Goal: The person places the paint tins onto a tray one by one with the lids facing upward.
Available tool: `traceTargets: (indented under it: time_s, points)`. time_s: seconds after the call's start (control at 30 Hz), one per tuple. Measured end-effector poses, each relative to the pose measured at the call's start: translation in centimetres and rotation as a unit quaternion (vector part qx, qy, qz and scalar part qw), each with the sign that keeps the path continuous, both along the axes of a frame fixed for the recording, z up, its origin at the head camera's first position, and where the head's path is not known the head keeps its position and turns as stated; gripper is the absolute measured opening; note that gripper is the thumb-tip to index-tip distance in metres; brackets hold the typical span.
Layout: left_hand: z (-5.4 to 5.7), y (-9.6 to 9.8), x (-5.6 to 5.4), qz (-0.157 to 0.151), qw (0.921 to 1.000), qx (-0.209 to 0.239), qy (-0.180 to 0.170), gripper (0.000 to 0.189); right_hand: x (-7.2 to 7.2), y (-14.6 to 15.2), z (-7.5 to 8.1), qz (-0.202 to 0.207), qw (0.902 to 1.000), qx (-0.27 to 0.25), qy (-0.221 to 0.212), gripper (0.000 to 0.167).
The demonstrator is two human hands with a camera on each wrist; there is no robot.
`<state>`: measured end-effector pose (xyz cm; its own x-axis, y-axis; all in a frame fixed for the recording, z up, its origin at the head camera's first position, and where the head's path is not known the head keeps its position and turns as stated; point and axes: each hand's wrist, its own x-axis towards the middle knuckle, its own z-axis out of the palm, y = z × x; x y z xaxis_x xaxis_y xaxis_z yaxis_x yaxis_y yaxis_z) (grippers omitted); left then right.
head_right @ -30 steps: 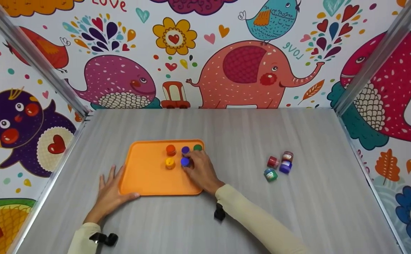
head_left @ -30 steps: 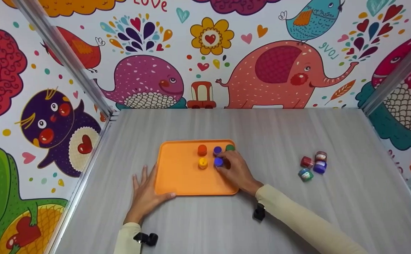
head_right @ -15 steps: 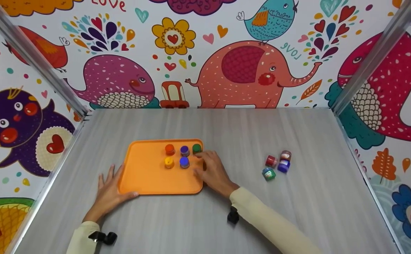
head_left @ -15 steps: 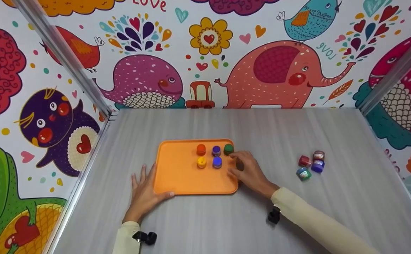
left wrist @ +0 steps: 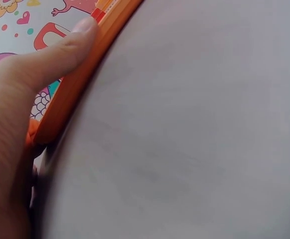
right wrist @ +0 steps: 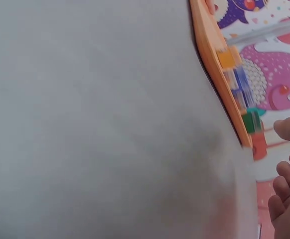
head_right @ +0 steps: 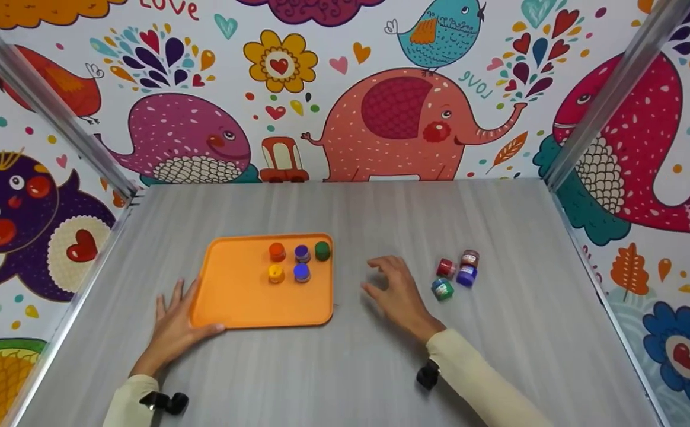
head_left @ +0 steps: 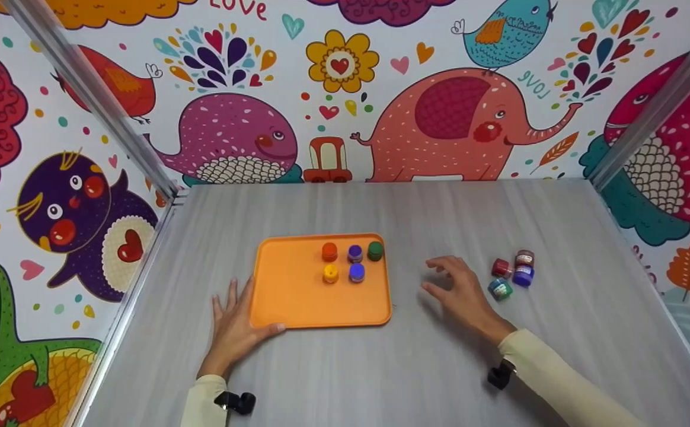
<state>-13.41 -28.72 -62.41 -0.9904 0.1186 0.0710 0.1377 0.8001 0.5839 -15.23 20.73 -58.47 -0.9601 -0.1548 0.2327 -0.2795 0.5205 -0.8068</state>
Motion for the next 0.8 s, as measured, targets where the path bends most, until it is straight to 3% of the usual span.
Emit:
traceTargets:
  time_s: [0.23,0.5,0.8]
  points:
    - [0.0,0.1,-0.2,0.001,0.9999,-0.002,-0.012,0.136,1.4,3.4,-0.2,-0.066,0.9958,0.004,0.063,0.042]
    - [0.2,-0.1,0.1,0.006,0.9998,-0.004,-0.016,0.136,2.5,6.7,-0.5,-0.092,0.9849,0.049,0.138,0.046]
    - [0.2,0.1,-0.1,0.009,0.9996,-0.007,-0.024,0.137,3.4,9.0,-1.3,-0.137,0.9779,0.061,0.146,0.046]
